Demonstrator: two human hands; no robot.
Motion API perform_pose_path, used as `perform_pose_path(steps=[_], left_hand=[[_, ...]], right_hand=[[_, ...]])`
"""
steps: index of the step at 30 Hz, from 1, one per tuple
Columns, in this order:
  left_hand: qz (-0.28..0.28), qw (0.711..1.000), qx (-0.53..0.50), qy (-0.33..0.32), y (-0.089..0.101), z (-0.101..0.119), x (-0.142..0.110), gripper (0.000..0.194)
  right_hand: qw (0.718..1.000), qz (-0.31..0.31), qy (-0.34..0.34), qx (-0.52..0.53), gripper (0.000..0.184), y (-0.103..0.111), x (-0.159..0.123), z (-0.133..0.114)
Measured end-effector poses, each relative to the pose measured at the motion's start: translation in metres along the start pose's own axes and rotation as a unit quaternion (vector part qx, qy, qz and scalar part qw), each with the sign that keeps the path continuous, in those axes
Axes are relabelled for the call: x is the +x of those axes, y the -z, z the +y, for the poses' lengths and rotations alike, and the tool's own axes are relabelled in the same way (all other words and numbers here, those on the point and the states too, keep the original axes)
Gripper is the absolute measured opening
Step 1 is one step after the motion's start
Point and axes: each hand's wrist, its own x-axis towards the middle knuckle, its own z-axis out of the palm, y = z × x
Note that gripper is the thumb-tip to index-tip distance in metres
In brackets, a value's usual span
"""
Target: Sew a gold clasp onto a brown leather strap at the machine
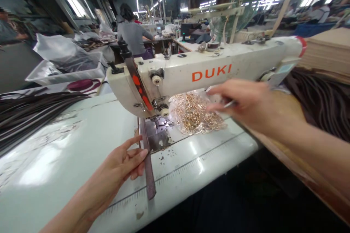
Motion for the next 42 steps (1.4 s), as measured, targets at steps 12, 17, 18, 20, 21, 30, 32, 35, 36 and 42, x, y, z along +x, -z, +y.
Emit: perform_pose_path(steps=[12, 17, 18, 20, 21, 30, 32, 35, 36, 42], left_hand=[[0.006, 0.999, -0.049, -0.022, 0.01, -0.01, -0.007, 0.06], [0.022, 0.997, -0.007, -0.069, 0.003, -0.007, -0.009, 0.065], [0.024, 0.997, 0.0, -0.076, 0.002, -0.007, -0.009, 0.065], [0.03, 0.996, 0.007, -0.085, 0.0, -0.006, -0.008, 0.065], [0.032, 0.996, 0.007, -0.087, 0.0, -0.006, -0.008, 0.065], [-0.012, 0.998, -0.018, -0.064, -0.004, -0.021, 0.016, 0.083], [-0.019, 0.997, -0.01, -0.077, -0.01, -0.023, 0.025, 0.082], [-0.038, 0.994, 0.065, -0.076, -0.018, -0.018, 0.035, 0.067], [-0.039, 0.991, 0.11, -0.069, -0.02, -0.015, 0.037, 0.062], [0.062, 0.888, 0.415, -0.188, -0.01, -0.007, 0.037, 0.042]], right_hand=[[0.987, -0.098, 0.1, 0.076, 0.026, -0.087, 0.032, -0.115], [0.976, -0.087, 0.196, 0.033, 0.011, -0.09, 0.035, -0.134], [0.974, -0.08, 0.212, 0.032, 0.011, -0.09, 0.035, -0.136], [0.969, -0.074, 0.234, 0.039, 0.011, -0.088, 0.037, -0.138], [0.968, -0.075, 0.237, 0.044, 0.011, -0.088, 0.038, -0.137], [0.983, -0.144, 0.106, 0.048, 0.03, -0.087, 0.031, -0.088], [0.981, -0.15, 0.102, 0.068, 0.04, -0.088, 0.03, -0.079], [0.976, -0.143, 0.129, 0.099, 0.026, -0.089, 0.03, -0.075], [0.973, -0.139, 0.146, 0.111, 0.021, -0.09, 0.029, -0.075], [0.949, -0.148, 0.224, 0.168, 0.03, -0.105, 0.019, -0.08]])
